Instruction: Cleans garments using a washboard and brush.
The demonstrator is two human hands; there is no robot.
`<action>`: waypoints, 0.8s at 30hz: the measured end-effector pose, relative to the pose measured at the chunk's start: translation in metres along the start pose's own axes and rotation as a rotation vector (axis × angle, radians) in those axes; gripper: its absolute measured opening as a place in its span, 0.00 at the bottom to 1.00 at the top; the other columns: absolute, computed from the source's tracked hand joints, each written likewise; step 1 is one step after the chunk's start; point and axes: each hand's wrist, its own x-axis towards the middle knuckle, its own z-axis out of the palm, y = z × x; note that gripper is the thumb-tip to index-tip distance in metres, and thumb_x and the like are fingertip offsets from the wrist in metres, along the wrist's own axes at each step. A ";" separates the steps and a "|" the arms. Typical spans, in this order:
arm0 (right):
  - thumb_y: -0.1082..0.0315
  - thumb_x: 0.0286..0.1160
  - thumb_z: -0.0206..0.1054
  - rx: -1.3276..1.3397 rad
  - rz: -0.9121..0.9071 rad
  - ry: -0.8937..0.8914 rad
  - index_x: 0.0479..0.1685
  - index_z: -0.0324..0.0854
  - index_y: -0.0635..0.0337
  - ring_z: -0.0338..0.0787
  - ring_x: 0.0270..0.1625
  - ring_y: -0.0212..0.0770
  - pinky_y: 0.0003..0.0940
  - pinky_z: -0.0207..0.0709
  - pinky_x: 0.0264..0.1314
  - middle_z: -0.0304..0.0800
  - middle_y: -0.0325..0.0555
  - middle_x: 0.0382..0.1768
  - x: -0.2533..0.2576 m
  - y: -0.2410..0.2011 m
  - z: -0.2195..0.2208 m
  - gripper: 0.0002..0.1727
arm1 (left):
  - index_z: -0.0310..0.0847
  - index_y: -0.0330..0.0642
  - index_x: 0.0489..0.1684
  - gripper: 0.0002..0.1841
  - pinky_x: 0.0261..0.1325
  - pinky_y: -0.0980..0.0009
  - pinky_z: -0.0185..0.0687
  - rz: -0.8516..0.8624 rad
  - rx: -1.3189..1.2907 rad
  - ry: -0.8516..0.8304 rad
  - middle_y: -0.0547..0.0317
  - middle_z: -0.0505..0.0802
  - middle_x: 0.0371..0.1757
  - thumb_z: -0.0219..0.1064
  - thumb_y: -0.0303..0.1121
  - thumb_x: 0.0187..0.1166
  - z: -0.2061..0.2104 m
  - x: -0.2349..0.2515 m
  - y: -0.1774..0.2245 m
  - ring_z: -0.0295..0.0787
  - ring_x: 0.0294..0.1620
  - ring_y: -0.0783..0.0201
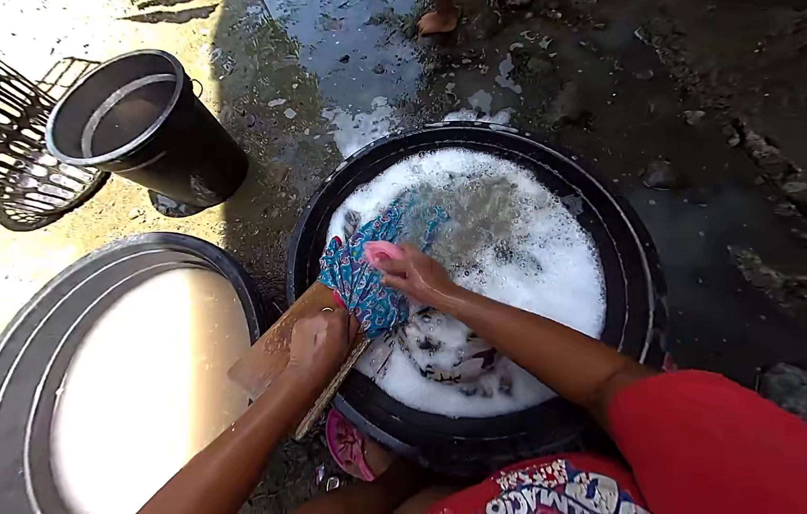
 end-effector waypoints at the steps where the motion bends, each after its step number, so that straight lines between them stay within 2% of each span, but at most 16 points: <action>1: 0.56 0.84 0.67 -0.015 0.083 0.083 0.76 0.83 0.50 0.83 0.68 0.69 0.64 0.77 0.67 0.73 0.71 0.77 0.018 0.021 -0.011 0.23 | 0.86 0.25 0.38 0.25 0.46 0.36 0.84 -0.015 -0.027 -0.049 0.29 0.93 0.38 0.51 0.40 0.91 -0.004 0.002 0.000 0.94 0.47 0.30; 2: 0.56 0.83 0.67 -0.019 0.155 0.165 0.76 0.82 0.51 0.83 0.68 0.72 0.68 0.77 0.67 0.74 0.73 0.76 0.035 0.043 -0.021 0.24 | 0.85 0.24 0.44 0.26 0.52 0.36 0.82 -0.023 -0.083 -0.104 0.28 0.93 0.42 0.50 0.43 0.93 -0.008 0.004 0.000 0.93 0.51 0.30; 4: 0.58 0.82 0.69 0.085 0.213 0.299 0.74 0.83 0.59 0.83 0.70 0.70 0.68 0.70 0.74 0.85 0.70 0.68 0.052 0.072 -0.035 0.24 | 0.83 0.22 0.53 0.26 0.60 0.38 0.80 0.007 -0.326 -0.104 0.28 0.91 0.46 0.52 0.45 0.94 -0.015 0.011 -0.004 0.90 0.53 0.33; 5: 0.59 0.83 0.69 0.162 0.215 0.325 0.73 0.83 0.62 0.83 0.71 0.69 0.67 0.68 0.76 0.87 0.69 0.66 0.054 0.076 -0.041 0.24 | 0.82 0.22 0.53 0.24 0.60 0.44 0.80 0.044 -0.490 -0.043 0.31 0.90 0.45 0.54 0.42 0.93 -0.018 0.014 -0.005 0.90 0.50 0.40; 7: 0.61 0.83 0.69 0.339 0.208 0.349 0.72 0.82 0.65 0.86 0.67 0.65 0.65 0.72 0.72 0.87 0.68 0.65 0.043 0.073 -0.050 0.23 | 0.79 0.23 0.56 0.19 0.56 0.65 0.85 0.072 -0.890 0.041 0.46 0.89 0.43 0.50 0.35 0.93 -0.025 0.018 -0.003 0.88 0.45 0.64; 9: 0.61 0.85 0.66 0.531 0.213 0.350 0.75 0.80 0.63 0.89 0.57 0.53 0.53 0.80 0.61 0.88 0.62 0.64 0.024 0.059 -0.068 0.23 | 0.75 0.29 0.57 0.17 0.51 0.71 0.91 0.045 -1.263 0.062 0.60 0.89 0.40 0.43 0.33 0.95 -0.044 0.016 0.002 0.91 0.40 0.74; 11: 0.61 0.88 0.63 0.704 0.186 0.382 0.75 0.79 0.60 0.87 0.44 0.38 0.38 0.82 0.47 0.90 0.54 0.55 0.010 0.048 -0.097 0.22 | 0.74 0.38 0.56 0.17 0.48 0.72 0.92 0.018 -1.501 0.099 0.66 0.93 0.38 0.39 0.33 0.95 -0.071 0.005 0.001 0.93 0.39 0.74; 12: 0.61 0.89 0.61 0.791 0.143 0.405 0.75 0.78 0.59 0.88 0.42 0.33 0.32 0.83 0.46 0.91 0.49 0.53 0.005 0.045 -0.112 0.21 | 0.75 0.41 0.54 0.18 0.46 0.72 0.93 -0.013 -1.623 0.124 0.65 0.94 0.37 0.36 0.34 0.96 -0.086 -0.001 -0.001 0.94 0.38 0.73; 14: 0.61 0.91 0.57 0.970 0.019 0.452 0.73 0.78 0.58 0.91 0.39 0.27 0.26 0.87 0.44 0.92 0.40 0.45 -0.001 0.034 -0.139 0.19 | 0.80 0.46 0.47 0.26 0.42 0.71 0.96 -0.063 -1.922 0.179 0.61 0.96 0.37 0.31 0.42 0.97 -0.110 -0.009 -0.010 0.97 0.37 0.69; 16: 0.60 0.94 0.50 1.104 -0.158 0.416 0.79 0.73 0.54 0.93 0.46 0.28 0.27 0.89 0.50 0.93 0.36 0.51 0.001 0.020 -0.156 0.21 | 0.86 0.51 0.41 0.37 0.41 0.66 0.96 -0.080 -2.141 0.240 0.60 0.97 0.37 0.28 0.61 0.92 -0.113 -0.001 -0.016 0.97 0.38 0.67; 18: 0.61 0.94 0.48 1.126 -0.269 0.378 0.82 0.68 0.53 0.92 0.51 0.28 0.28 0.88 0.55 0.91 0.36 0.56 0.013 0.005 -0.158 0.23 | 0.85 0.55 0.47 0.44 0.47 0.65 0.95 -0.052 -2.215 0.143 0.64 0.97 0.40 0.25 0.76 0.80 -0.089 0.012 -0.012 0.96 0.44 0.69; 19: 0.63 0.93 0.50 1.075 -0.287 0.369 0.82 0.68 0.56 0.92 0.50 0.28 0.28 0.88 0.54 0.91 0.37 0.56 0.022 0.002 -0.155 0.23 | 0.84 0.54 0.50 0.42 0.50 0.66 0.94 -0.047 -2.217 0.057 0.63 0.97 0.41 0.29 0.75 0.82 -0.068 0.017 -0.008 0.95 0.46 0.68; 20: 0.66 0.90 0.55 0.982 -0.262 0.368 0.81 0.70 0.59 0.92 0.45 0.27 0.26 0.88 0.49 0.91 0.40 0.54 0.030 0.001 -0.151 0.23 | 0.83 0.50 0.50 0.35 0.48 0.68 0.92 -0.095 -2.186 -0.011 0.62 0.96 0.40 0.33 0.64 0.90 -0.053 0.019 -0.001 0.94 0.44 0.68; 21: 0.68 0.86 0.61 0.860 -0.197 0.357 0.81 0.72 0.60 0.90 0.40 0.28 0.26 0.86 0.43 0.92 0.45 0.53 0.037 0.003 -0.147 0.24 | 0.81 0.46 0.48 0.26 0.44 0.71 0.91 -0.175 -2.105 -0.044 0.61 0.94 0.36 0.35 0.47 0.97 -0.046 0.022 0.007 0.93 0.40 0.69; 22: 0.69 0.83 0.66 0.728 -0.117 0.342 0.80 0.74 0.60 0.89 0.38 0.31 0.29 0.84 0.41 0.91 0.50 0.52 0.040 0.008 -0.143 0.25 | 0.77 0.45 0.46 0.17 0.41 0.73 0.91 -0.272 -1.996 -0.040 0.62 0.92 0.33 0.39 0.34 0.97 -0.048 0.026 0.013 0.92 0.35 0.70; 24: 0.66 0.78 0.72 0.431 -0.015 0.373 0.80 0.76 0.60 0.90 0.47 0.44 0.42 0.83 0.52 0.92 0.58 0.57 0.046 0.041 -0.129 0.29 | 0.73 0.40 0.49 0.09 0.37 0.73 0.87 -0.429 -1.826 0.030 0.61 0.87 0.31 0.46 0.25 0.93 -0.050 0.036 0.012 0.88 0.31 0.70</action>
